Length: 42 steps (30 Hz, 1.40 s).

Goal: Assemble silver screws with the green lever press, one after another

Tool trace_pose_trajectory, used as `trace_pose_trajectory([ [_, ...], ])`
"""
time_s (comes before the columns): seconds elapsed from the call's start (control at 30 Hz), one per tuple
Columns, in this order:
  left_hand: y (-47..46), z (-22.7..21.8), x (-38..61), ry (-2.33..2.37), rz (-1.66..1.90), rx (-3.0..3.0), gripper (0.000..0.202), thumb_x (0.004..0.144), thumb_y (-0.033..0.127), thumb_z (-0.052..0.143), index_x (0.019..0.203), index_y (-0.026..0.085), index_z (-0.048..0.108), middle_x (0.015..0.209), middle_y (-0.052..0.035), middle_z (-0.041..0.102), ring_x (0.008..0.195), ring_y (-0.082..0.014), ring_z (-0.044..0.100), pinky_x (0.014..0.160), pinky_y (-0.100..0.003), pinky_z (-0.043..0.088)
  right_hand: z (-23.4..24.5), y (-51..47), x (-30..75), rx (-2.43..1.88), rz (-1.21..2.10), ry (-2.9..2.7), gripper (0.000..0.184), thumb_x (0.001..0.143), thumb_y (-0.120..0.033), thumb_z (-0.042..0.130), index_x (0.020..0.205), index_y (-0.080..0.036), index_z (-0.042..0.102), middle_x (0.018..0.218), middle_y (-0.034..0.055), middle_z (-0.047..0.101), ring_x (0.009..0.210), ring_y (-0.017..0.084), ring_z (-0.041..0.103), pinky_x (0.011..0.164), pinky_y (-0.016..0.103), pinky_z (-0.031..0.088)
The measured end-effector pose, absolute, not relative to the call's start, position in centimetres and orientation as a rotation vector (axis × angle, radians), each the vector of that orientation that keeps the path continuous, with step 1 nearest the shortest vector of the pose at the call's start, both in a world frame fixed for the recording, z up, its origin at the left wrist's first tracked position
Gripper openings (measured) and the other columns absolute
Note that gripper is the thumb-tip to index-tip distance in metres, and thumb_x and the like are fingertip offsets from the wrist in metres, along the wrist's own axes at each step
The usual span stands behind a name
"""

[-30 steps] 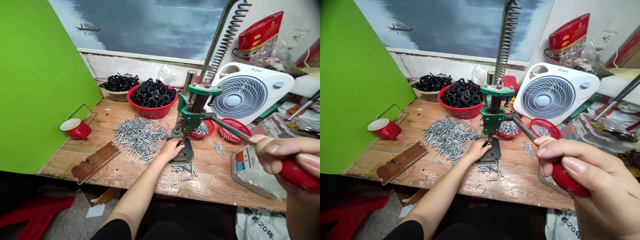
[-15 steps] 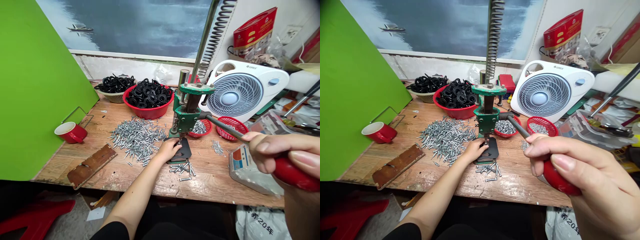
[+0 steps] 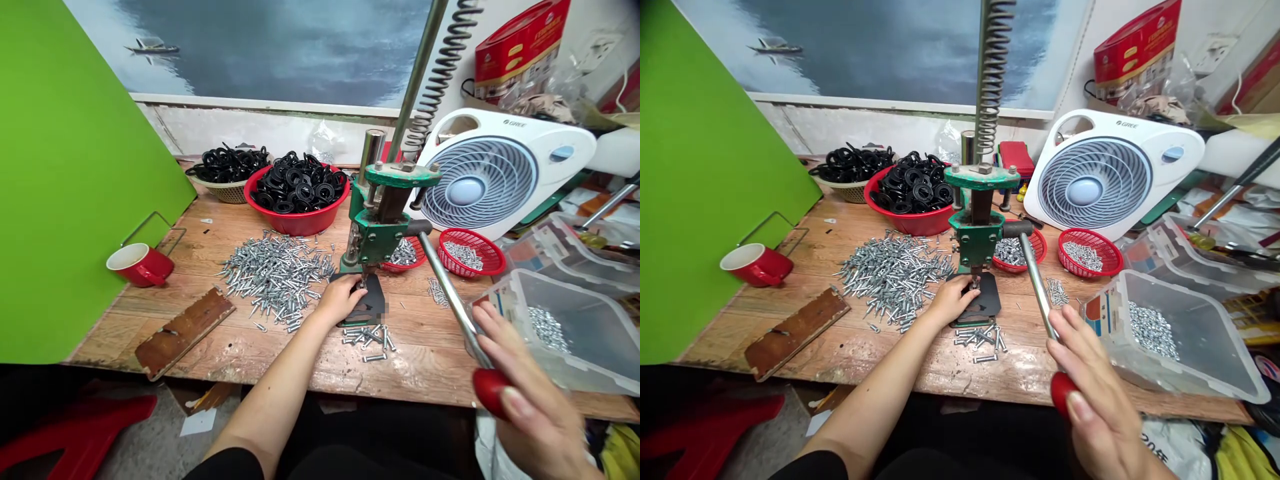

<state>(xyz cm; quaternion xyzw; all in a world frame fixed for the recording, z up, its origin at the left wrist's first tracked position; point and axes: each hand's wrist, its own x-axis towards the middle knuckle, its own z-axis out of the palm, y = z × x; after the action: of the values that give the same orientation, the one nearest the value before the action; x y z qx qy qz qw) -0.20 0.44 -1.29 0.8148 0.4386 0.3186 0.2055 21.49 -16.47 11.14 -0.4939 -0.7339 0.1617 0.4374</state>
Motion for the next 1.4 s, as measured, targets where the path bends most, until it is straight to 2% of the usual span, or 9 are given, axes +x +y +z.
trace_pose_trajectory([
  [0.1,0.5,-1.2,-0.2,1.234,0.877,2.273,0.030,0.083,0.032,0.049,0.109,0.019,0.056,0.111,-0.0061,0.060,0.102,-0.0183,0.056,0.090,-0.031,0.043,8.4,-16.9,21.3,-1.325,0.415,-1.906,0.055,0.085,-0.025,0.032,0.138,-0.027,0.019,0.144,-0.0007,0.012,0.133,0.025,0.012,0.108,0.051,0.014],
  [0.17,0.5,-1.2,-0.2,1.248,0.859,2.278,0.030,0.082,0.032,0.050,0.109,0.019,0.056,0.111,-0.0062,0.060,0.103,-0.0186,0.055,0.091,-0.032,0.043,8.4,-16.8,21.4,-1.474,0.520,-1.907,0.059,0.085,-0.027,0.032,0.140,-0.023,0.012,0.144,0.0015,0.012,0.133,0.024,0.012,0.109,0.046,0.016],
  [0.27,0.6,-1.2,-0.2,1.237,0.848,2.297,0.031,0.082,0.032,0.050,0.110,0.019,0.055,0.111,-0.0063,0.060,0.102,-0.0188,0.055,0.090,-0.032,0.043,9.9,-15.2,21.4,-1.582,0.802,-1.845,0.062,0.080,-0.025,0.040,0.138,-0.024,0.019,0.138,0.0057,0.029,0.129,0.023,0.026,0.104,0.043,0.031],
  [0.37,0.7,-1.4,-0.2,1.226,0.865,2.302,0.033,0.082,0.032,0.050,0.112,0.019,0.054,0.112,-0.0067,0.060,0.103,-0.0187,0.055,0.090,-0.032,0.043,11.0,-12.9,20.4,-1.688,1.103,-1.575,0.049,0.075,-0.020,0.040,0.123,-0.022,0.035,0.110,0.0111,0.058,0.105,0.023,0.054,0.080,0.038,0.050],
  [0.5,0.8,-1.8,-0.2,1.220,0.871,2.298,0.033,0.083,0.033,0.049,0.112,0.019,0.054,0.112,-0.0068,0.060,0.103,-0.0187,0.055,0.091,-0.032,0.043,10.0,-11.4,18.8,-1.815,1.110,-1.391,0.022,0.080,-0.034,0.040,0.098,-0.021,0.042,0.072,0.0041,0.060,0.067,0.017,0.058,0.054,0.028,0.048],
  [0.7,0.9,-2.0,-0.4,1.194,0.892,2.278,0.032,0.083,0.034,0.050,0.110,0.018,0.055,0.109,-0.0067,0.061,0.101,-0.0182,0.056,0.090,-0.031,0.044,5.6,-11.2,18.3,-1.722,0.808,-1.446,0.030,0.083,-0.043,0.041,0.100,-0.019,0.045,0.077,0.0027,0.055,0.070,0.014,0.053,0.068,0.028,0.045],
  [1.03,0.9,-1.8,-0.5,1.208,0.851,2.249,0.033,0.082,0.036,0.051,0.110,0.019,0.056,0.109,-0.0077,0.061,0.101,-0.0203,0.056,0.089,-0.034,0.044,-3.3,-2.0,16.8,-1.355,0.370,-1.564,0.027,0.084,-0.026,0.036,0.107,-0.014,0.043,0.107,0.0119,0.052,0.105,0.019,0.048,0.094,0.039,0.039],
  [1.3,0.5,-1.4,-0.3,1.238,0.848,2.275,0.034,0.082,0.034,0.050,0.112,0.019,0.055,0.110,-0.0070,0.060,0.102,-0.0195,0.055,0.090,-0.031,0.042,1.2,-8.8,17.4,-1.463,0.251,-1.618,0.053,0.084,-0.023,0.039,0.135,-0.016,0.023,0.136,0.0111,0.031,0.129,0.023,0.026,0.106,0.048,0.025],
  [1.4,0.3,-1.4,-0.4,1.242,0.850,2.257,0.034,0.081,0.033,0.051,0.112,0.020,0.054,0.112,-0.0064,0.060,0.102,-0.0195,0.055,0.091,-0.030,0.041,6.7,-14.2,19.7,-1.211,0.189,-1.813,0.044,0.082,-0.021,0.046,0.125,-0.022,0.041,0.126,0.0069,0.044,0.125,0.024,0.033,0.106,0.050,0.024],
])
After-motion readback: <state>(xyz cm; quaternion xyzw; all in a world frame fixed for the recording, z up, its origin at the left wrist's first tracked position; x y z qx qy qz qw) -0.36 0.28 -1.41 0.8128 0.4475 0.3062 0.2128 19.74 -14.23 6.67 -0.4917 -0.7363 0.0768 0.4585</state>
